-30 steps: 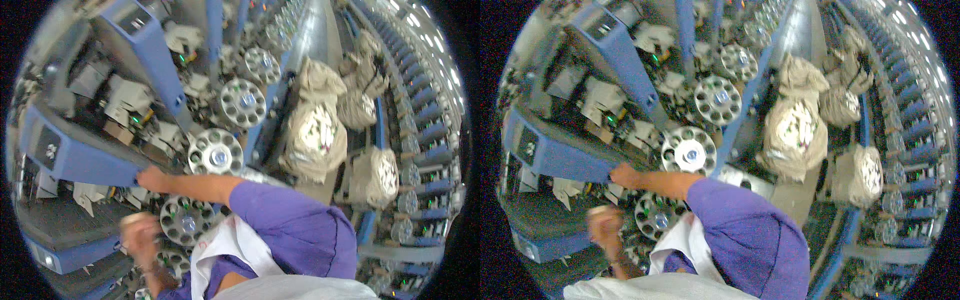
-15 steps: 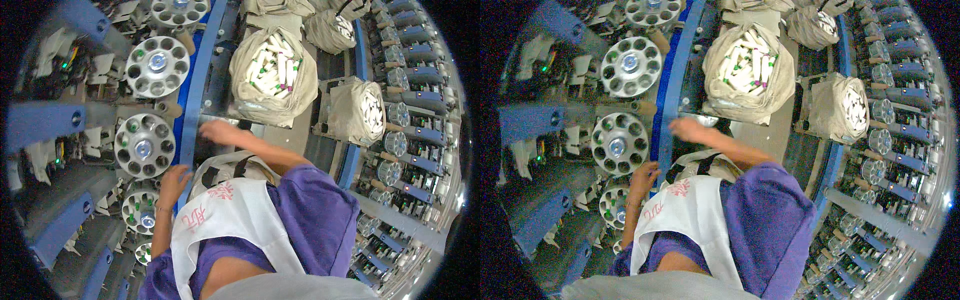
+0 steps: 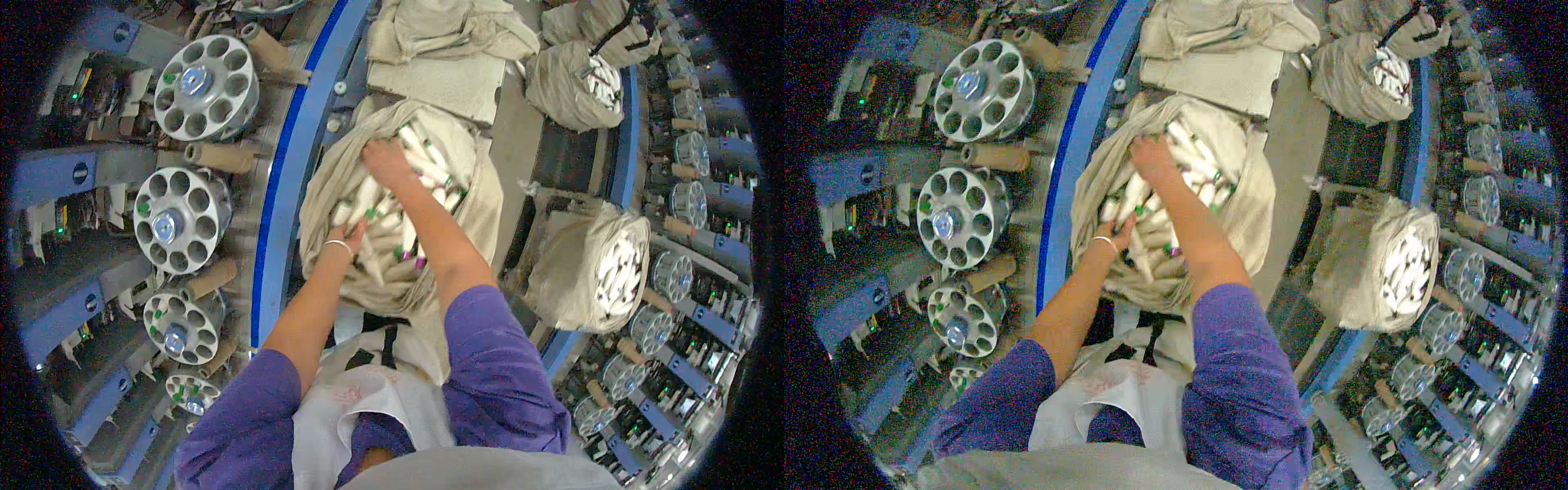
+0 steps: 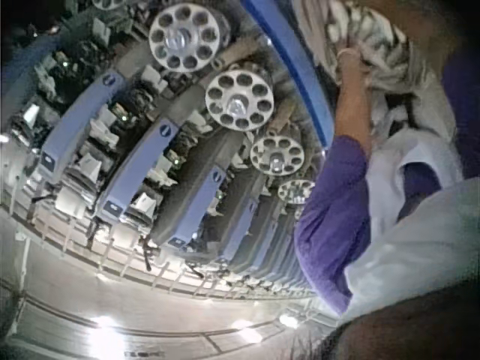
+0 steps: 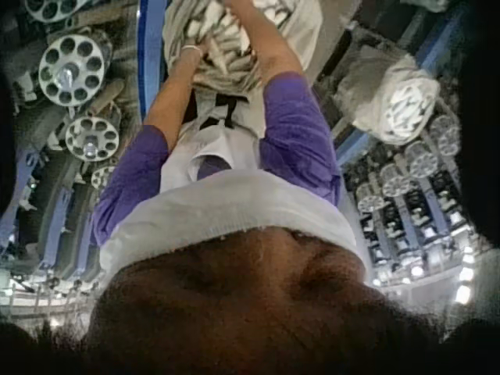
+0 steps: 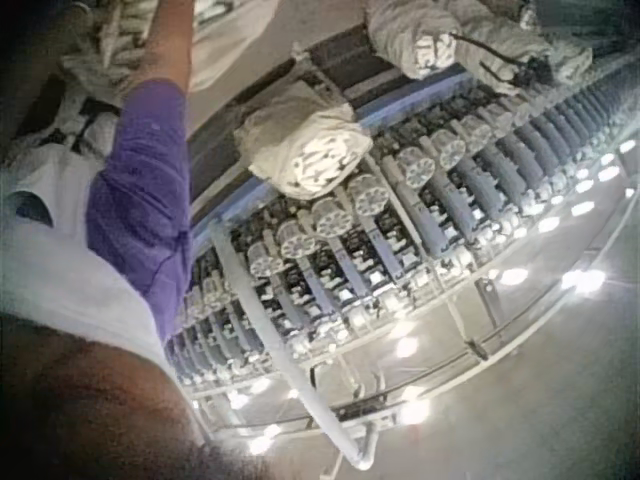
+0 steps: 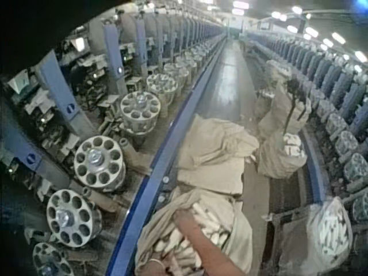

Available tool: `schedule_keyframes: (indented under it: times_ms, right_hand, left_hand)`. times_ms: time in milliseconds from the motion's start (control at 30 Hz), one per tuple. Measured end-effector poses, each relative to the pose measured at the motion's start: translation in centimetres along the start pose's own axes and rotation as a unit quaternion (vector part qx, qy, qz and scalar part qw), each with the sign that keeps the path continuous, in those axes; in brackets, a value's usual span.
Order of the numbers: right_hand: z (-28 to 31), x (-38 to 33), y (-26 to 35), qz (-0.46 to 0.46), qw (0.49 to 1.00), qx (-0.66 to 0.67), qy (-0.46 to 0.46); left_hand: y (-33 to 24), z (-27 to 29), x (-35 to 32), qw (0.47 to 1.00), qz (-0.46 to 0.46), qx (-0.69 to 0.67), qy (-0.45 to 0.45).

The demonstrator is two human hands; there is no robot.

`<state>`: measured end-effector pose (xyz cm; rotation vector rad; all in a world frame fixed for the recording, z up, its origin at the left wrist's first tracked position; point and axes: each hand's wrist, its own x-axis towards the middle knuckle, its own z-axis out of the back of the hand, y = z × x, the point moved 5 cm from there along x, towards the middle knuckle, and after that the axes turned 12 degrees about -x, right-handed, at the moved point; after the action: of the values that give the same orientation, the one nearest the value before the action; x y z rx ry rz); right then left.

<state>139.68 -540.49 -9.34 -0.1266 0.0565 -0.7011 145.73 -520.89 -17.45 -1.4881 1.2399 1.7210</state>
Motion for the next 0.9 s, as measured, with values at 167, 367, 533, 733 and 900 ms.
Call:
schedule_keyframes:
  times_ms: [167, 367, 533, 733, 900]
  right_hand:
    - [-0.6, 0.8, -2.0, 0.034, 0.95, 0.31, -0.035]
    - [0.9, -3.9, -4.8, 0.088, 0.979, 0.072, 0.171]
    - [6.3, -15.6, -8.3, -0.258, 0.805, 0.472, 0.25]
    - [14.0, -15.2, 0.7, -0.149, 0.559, 0.794, 0.186]
    - [20.8, -6.2, 11.1, 0.052, 0.47, 0.828, 0.303]
  left_hand:
    - [0.5, -1.1, 1.9, 0.979, -0.115, 0.164, 0.039]
    - [3.0, -0.1, -3.7, 0.954, -0.106, 0.28, 0.029]
    - [2.2, 1.7, -10.0, 0.856, -0.091, 0.492, 0.127]
    - [-5.8, -0.4, -30.6, 0.713, -0.536, 0.39, 0.229]
    - [-5.9, -2.0, -42.0, 0.591, -0.613, 0.406, 0.331]
